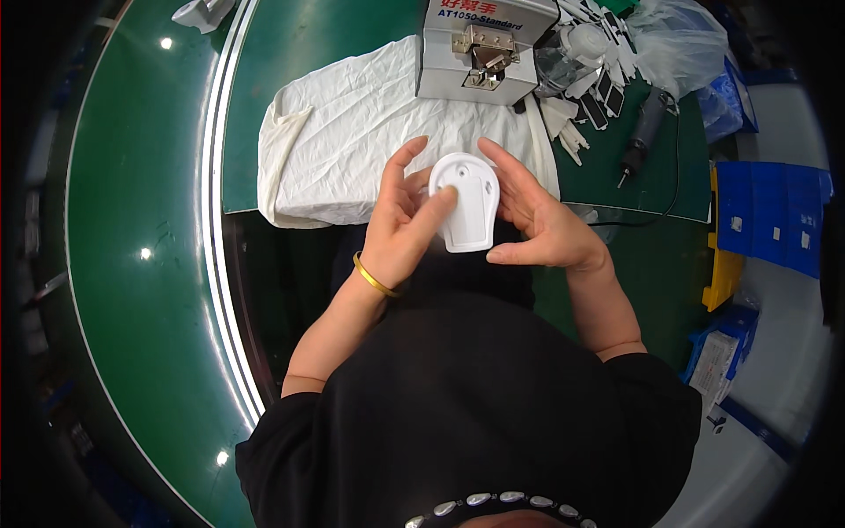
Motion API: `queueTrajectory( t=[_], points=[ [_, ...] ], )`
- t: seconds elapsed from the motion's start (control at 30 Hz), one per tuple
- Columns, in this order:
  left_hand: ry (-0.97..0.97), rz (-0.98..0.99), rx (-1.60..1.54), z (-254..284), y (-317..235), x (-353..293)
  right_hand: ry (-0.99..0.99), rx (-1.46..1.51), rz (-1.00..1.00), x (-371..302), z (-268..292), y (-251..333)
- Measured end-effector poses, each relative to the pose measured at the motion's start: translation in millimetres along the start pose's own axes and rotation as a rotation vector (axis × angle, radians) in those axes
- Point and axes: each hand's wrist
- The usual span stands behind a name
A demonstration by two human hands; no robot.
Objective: Assembling white plastic electronic casings using an electric screwdriver and placing internal components.
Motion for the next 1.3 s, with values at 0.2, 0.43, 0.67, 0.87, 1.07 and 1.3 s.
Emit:
queueTrajectory(
  t=[0.2, 0.43, 0.67, 0.87, 1.07, 1.3],
  points=[
    [-0.002, 0.034, 0.020, -3.1, -4.7, 5.8, 0.027, -0.036, 0.048, 3.2, 4.4, -0.3],
    [0.244, -0.362, 0.444, 1.2, -8.7, 8.7, -0.088, 0.073, 0.027, 7.1, 6.5, -5.9],
    [0.066, -0.631, 0.731, -2.2, 4.7, 20.7, -0.388, -0.476, 0.116, 2.5, 47.8, 18.0],
    [0.052, -0.732, 0.798, -4.5, 15.3, 21.2, -1.004, -1.329, 0.633, 38.2, 92.0, -1.5],
    [0.078, -0.749, 0.819, -1.3, 19.8, 15.6, -1.014, -1.198, 0.570, 36.4, 91.3, -6.6],
    [0.011, -0.772, 0.846, -2.8, 24.8, 13.9, -1.104, -0.886, 0.679, 31.3, 79.0, 80.1]
  ],
)
Point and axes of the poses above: each hand's wrist, its own x-axis towards the middle knuckle, its own z-axis out of the back of the hand, y = z × x, and after that the axes turned 12 degrees about -y, right-handed
